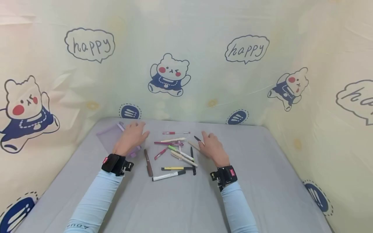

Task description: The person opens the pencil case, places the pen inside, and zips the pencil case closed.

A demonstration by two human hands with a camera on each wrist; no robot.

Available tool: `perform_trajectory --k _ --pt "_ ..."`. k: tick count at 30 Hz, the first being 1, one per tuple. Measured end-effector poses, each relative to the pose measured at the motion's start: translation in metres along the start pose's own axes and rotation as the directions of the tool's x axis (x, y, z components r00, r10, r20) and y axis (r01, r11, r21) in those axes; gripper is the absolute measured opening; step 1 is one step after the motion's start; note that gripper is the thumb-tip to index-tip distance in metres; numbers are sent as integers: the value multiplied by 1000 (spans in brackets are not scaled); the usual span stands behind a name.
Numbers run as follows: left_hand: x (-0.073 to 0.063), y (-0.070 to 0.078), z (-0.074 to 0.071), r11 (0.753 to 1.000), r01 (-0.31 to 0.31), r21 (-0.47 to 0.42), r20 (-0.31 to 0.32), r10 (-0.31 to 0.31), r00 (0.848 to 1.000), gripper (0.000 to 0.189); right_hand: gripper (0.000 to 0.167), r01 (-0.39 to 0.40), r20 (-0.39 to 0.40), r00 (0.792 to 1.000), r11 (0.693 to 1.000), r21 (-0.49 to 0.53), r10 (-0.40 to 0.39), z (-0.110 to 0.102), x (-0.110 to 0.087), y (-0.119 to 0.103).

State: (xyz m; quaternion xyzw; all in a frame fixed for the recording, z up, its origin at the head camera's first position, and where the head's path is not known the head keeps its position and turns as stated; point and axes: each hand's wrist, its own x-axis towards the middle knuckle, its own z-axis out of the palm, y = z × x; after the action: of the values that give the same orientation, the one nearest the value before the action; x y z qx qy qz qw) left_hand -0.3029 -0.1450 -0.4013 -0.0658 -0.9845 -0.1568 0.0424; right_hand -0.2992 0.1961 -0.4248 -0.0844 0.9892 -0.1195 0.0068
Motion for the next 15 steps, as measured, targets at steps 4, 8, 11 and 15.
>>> perform_trajectory --k 4,8,11,15 --pt "5 -8 8 999 30 11 -65 -29 997 48 57 0 -28 1000 1000 -3 0 4 4 6" --pt "7 -17 15 999 49 -12 -137 -51 989 39 52 -7 -45 999 1000 10 7 8 9 10" --pt "8 -22 18 997 68 -28 -133 -71 989 38 49 -19 -34 999 999 29 20 13 13 12" --pt "11 -30 21 991 127 -40 -80 -130 988 43 46 -37 -20 999 998 43 38 19 20 14"
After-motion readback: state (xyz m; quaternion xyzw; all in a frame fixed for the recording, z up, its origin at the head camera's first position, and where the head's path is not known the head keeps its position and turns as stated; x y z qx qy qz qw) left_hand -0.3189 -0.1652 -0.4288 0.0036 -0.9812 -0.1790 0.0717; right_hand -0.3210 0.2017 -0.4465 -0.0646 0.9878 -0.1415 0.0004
